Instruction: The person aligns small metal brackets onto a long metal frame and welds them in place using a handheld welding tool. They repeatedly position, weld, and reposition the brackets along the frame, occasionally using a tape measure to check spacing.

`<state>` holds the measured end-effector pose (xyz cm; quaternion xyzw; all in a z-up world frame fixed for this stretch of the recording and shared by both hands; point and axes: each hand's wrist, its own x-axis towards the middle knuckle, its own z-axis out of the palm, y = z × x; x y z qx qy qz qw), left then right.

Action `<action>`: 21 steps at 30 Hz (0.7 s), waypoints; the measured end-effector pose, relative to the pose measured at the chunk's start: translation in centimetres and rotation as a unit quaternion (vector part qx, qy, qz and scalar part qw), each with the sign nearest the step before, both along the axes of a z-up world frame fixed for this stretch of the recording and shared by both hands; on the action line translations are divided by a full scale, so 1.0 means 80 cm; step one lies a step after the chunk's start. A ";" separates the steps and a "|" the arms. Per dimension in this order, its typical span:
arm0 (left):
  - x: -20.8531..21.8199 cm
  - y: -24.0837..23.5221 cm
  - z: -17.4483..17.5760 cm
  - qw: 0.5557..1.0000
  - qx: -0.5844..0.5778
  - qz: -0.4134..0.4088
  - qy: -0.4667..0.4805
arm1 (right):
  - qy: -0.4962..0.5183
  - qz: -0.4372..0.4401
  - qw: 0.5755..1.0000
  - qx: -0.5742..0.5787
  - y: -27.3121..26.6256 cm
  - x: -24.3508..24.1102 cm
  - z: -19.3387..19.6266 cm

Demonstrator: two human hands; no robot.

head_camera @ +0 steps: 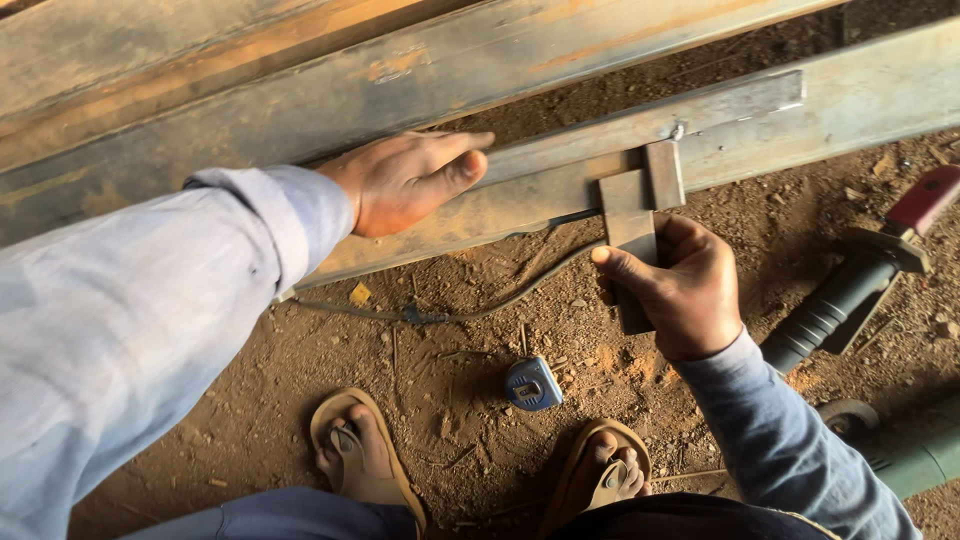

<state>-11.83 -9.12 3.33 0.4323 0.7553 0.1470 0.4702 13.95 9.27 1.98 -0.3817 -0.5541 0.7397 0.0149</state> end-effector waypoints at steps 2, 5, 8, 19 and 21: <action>0.000 -0.001 -0.003 1.000 0.005 -0.002 0.006 | -0.016 0.003 1.000 0.001 0.001 0.000 -0.001; 0.000 -0.001 -0.009 1.000 0.013 -0.007 0.004 | -0.014 -0.003 1.000 -0.016 0.001 0.000 -0.002; -0.002 -0.001 -0.011 1.000 0.004 -0.004 -0.003 | -0.002 -0.009 0.999 -0.032 0.001 -0.001 0.000; -0.004 -0.006 -0.014 1.000 0.022 -0.005 0.002 | -0.031 0.007 0.999 -0.010 0.001 -0.002 0.005; -0.004 -0.002 -0.014 1.000 0.023 -0.010 0.005 | -0.040 0.010 0.999 -0.006 0.002 0.000 0.005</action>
